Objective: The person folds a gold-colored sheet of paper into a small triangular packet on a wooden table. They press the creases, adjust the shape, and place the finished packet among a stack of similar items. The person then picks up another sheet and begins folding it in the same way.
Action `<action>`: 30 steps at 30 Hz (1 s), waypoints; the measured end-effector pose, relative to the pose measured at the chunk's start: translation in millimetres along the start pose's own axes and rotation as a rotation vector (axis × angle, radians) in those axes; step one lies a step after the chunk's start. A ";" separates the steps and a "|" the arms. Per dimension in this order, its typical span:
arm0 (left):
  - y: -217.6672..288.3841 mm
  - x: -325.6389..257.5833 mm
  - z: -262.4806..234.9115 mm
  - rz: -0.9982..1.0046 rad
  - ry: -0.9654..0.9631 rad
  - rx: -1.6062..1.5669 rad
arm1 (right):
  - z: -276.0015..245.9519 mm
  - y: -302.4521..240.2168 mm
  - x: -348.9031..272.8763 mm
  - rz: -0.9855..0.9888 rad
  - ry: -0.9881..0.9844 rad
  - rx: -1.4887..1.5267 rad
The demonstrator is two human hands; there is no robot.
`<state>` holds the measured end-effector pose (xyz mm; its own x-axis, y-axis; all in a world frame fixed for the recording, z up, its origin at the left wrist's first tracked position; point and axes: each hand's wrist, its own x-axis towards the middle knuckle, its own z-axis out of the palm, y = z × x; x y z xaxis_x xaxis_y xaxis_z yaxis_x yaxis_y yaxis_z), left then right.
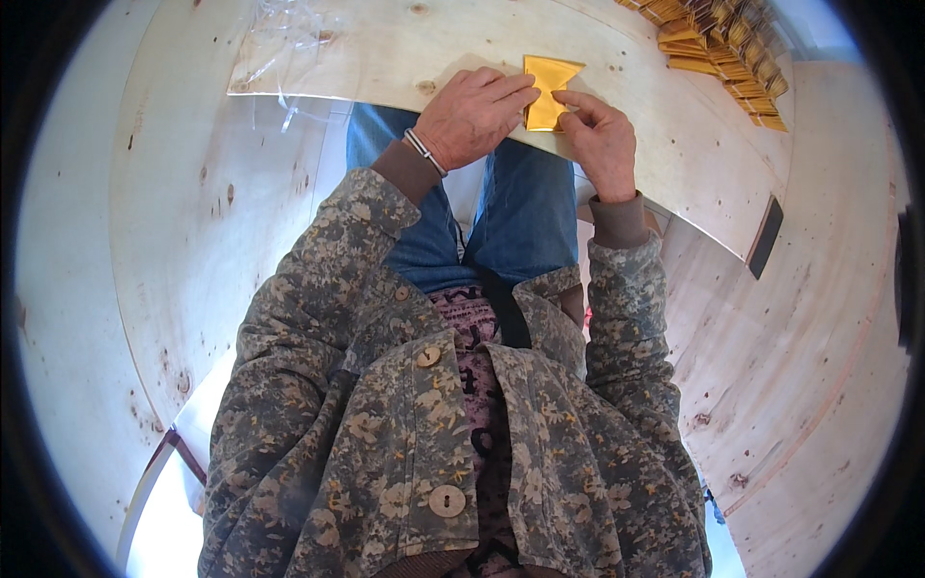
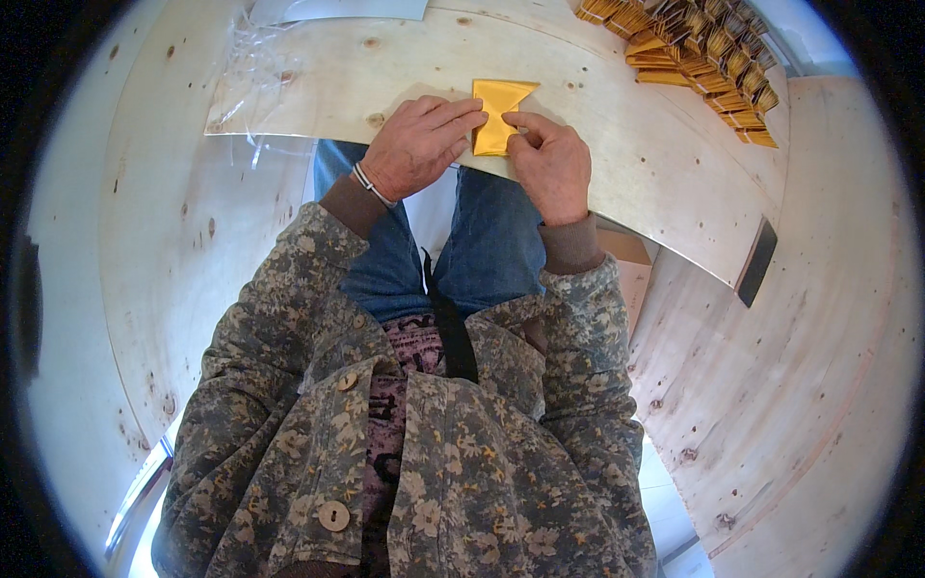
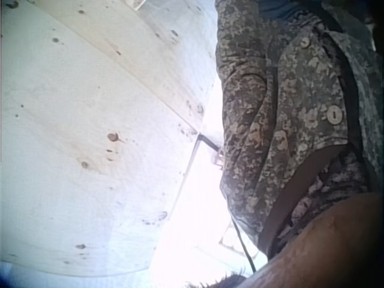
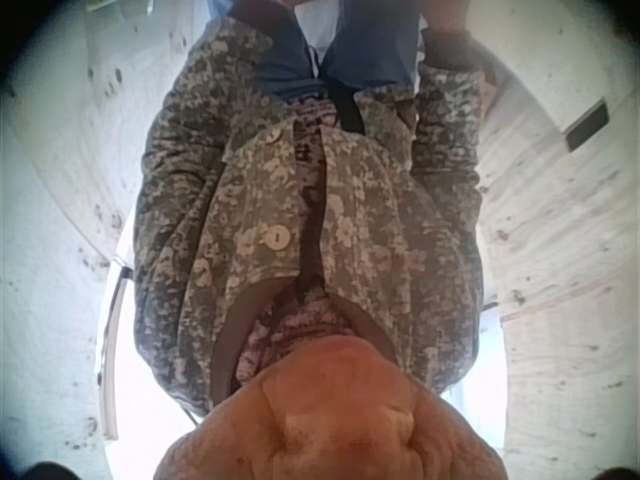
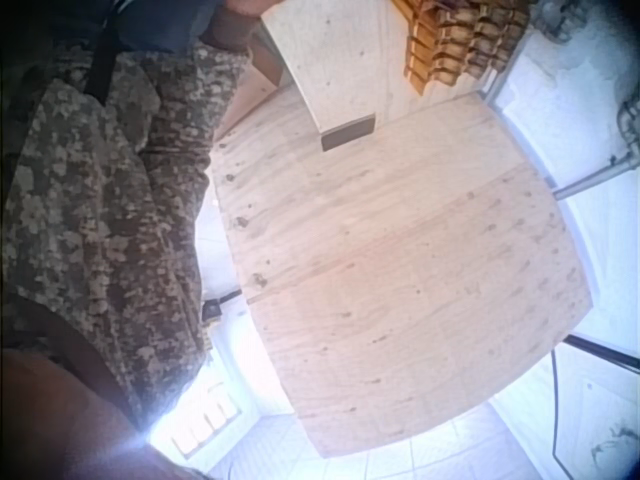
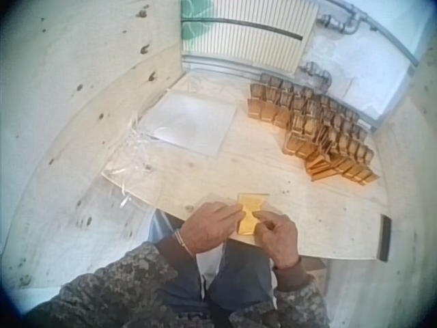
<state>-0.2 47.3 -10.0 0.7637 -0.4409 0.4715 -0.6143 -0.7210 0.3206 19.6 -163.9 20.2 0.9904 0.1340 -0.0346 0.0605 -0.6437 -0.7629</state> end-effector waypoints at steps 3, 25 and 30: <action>-1.4 0.9 0.9 0.015 0.014 -0.027 | -0.4 -0.3 -0.8 0.001 0.000 -0.003; -2.1 -1.0 4.5 0.013 0.027 0.005 | 3.3 4.6 1.0 0.023 0.005 0.025; -2.8 -0.5 2.8 0.032 0.015 -0.007 | 7.2 -1.2 -6.9 -0.080 0.139 -0.044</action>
<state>1.7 48.1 -13.5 0.7406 -0.4560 0.4936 -0.6398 -0.7031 0.3105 11.8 -158.6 16.7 0.9896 0.0825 0.1174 0.1424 -0.6679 -0.7305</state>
